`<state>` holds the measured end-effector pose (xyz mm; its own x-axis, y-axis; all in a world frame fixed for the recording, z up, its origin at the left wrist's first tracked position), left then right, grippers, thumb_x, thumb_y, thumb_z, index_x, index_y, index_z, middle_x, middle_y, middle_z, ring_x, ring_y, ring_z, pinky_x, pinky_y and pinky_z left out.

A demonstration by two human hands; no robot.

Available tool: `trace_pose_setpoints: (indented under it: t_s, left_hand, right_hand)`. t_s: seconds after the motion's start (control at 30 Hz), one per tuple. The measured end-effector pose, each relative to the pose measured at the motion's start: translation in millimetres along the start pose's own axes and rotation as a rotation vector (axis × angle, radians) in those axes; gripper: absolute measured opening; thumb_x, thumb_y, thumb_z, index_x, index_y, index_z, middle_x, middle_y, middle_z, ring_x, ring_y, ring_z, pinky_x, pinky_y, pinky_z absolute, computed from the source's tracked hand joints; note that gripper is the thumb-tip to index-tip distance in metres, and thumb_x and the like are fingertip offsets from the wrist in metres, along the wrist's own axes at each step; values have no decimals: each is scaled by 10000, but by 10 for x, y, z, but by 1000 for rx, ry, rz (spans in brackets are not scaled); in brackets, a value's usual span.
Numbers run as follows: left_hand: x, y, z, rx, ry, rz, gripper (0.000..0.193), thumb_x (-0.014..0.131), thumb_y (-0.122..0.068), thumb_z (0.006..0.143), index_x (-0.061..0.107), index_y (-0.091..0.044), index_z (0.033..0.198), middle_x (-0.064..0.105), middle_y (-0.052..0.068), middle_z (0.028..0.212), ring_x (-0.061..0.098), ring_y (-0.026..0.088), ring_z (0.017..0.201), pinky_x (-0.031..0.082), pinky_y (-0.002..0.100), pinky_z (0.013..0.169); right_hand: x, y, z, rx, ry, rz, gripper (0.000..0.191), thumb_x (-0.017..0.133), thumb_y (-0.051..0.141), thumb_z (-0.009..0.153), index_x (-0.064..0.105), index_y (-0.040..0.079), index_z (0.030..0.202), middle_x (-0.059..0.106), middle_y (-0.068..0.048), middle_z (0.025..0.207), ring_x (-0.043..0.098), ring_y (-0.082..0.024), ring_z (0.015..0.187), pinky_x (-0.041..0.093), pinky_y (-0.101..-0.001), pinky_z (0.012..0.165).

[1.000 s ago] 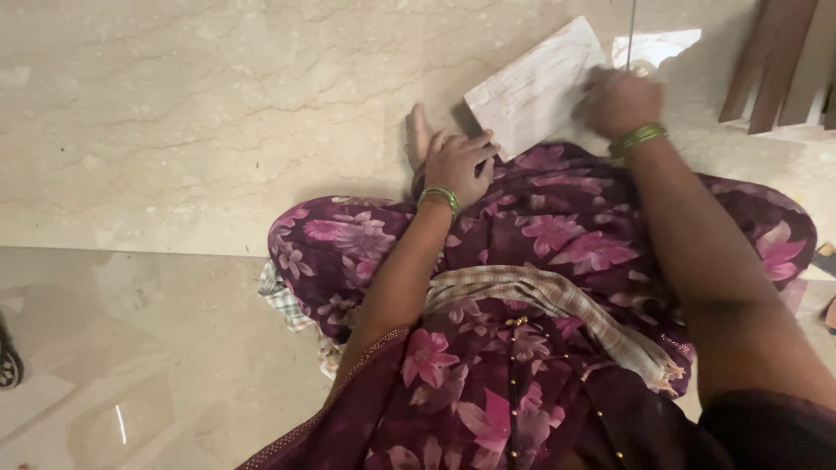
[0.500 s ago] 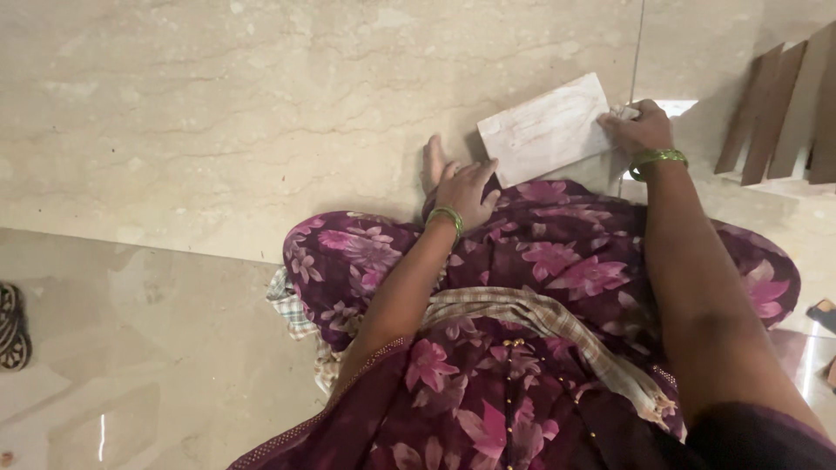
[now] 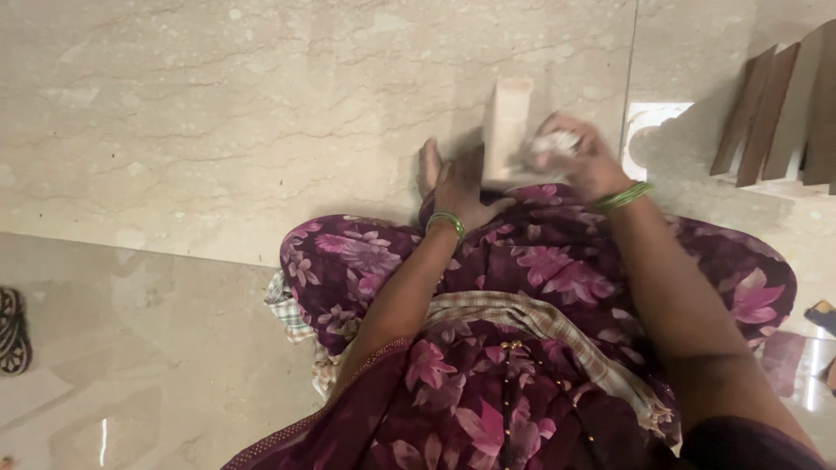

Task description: The person sits on the floor and wipes wooden boxes with a cloth, cleaning the outer surfaces and the blue inner panels of the boxes one at a time, setting each finished box aside near a stack of wood pieces.

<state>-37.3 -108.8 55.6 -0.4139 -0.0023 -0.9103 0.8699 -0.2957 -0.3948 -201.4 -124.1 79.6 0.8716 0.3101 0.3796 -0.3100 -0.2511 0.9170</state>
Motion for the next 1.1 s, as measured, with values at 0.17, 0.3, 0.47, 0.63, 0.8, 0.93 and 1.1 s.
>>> trace_pose_setpoints:
  t_s: [0.17, 0.3, 0.47, 0.63, 0.8, 0.93, 1.1]
  left_hand:
    - [-87, 100, -88, -46, 12, -303, 787, 867, -565, 720, 591, -189, 1354, 680, 106, 1278, 618, 293, 1256, 477, 422, 1090]
    - [29, 127, -59, 68, -70, -277, 700, 770, -535, 819, 585, -196, 1403, 707, 70, 1278, 640, 266, 1245, 445, 420, 1142]
    - [270, 189, -68, 233, -129, -203, 911, 701, -666, 783, 518, -91, 1465, 679, 124, 1303, 618, 295, 1229, 339, 491, 1098]
    - [602, 298, -38, 193, 73, -46, 765, 709, -664, 766, 556, -232, 1379, 700, 17, 1285, 619, 217, 1266, 314, 509, 1177]
    - [479, 249, -50, 181, 39, -126, 800, 700, -589, 780, 537, -203, 1461, 663, 37, 1367, 614, 188, 1256, 296, 528, 1156]
    - [454, 217, -59, 176, 56, -141, 766, 690, -585, 808, 552, -218, 1466, 666, 25, 1381, 622, 170, 1267, 306, 525, 1173]
    - [516, 305, -26, 128, 113, -109, 766, 722, -670, 762, 584, -216, 1364, 686, 26, 1318, 642, 174, 1221, 318, 528, 1182]
  right_hand:
    - [523, 70, -36, -129, 150, -154, 260, 807, 81, 863, 655, 91, 1074, 715, -41, 962, 660, -106, 824, 547, -255, 715]
    - [539, 555, -192, -433, 13, -433, 234, 804, 123, 890, 692, 90, 1093, 717, -27, 983, 654, -106, 829, 524, -267, 717]
    - [991, 857, -450, -819, -107, -1181, 275, 853, 276, 882, 756, 130, 1094, 703, -29, 950, 652, -173, 823, 513, -329, 734]
    - [1253, 642, -375, -942, -103, -1519, 189, 848, 343, 863, 770, 198, 956, 683, -5, 852, 591, -152, 768, 433, -353, 726]
    - [537, 926, -126, -853, -475, -1577, 195, 887, 392, 973, 825, 209, 1007, 637, 24, 787, 542, -143, 739, 413, -346, 699]
    - [627, 918, -182, -917, -533, -1602, 205, 907, 366, 986, 826, 180, 1016, 626, 25, 768, 530, -149, 702, 408, -331, 661]
    - [1257, 669, -460, -968, -206, -1488, 156, 804, 231, 893, 782, 139, 1016, 648, -22, 842, 584, -195, 765, 444, -378, 727]
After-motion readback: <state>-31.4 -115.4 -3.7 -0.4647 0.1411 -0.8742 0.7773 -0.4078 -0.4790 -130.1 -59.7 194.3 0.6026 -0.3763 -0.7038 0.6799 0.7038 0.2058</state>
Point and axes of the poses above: each hand's wrist, its own z-axis towards the middle knuckle, its own x-axis out of the palm, y = z × x, the point moved 10 cm from there along z, towards the middle knuckle
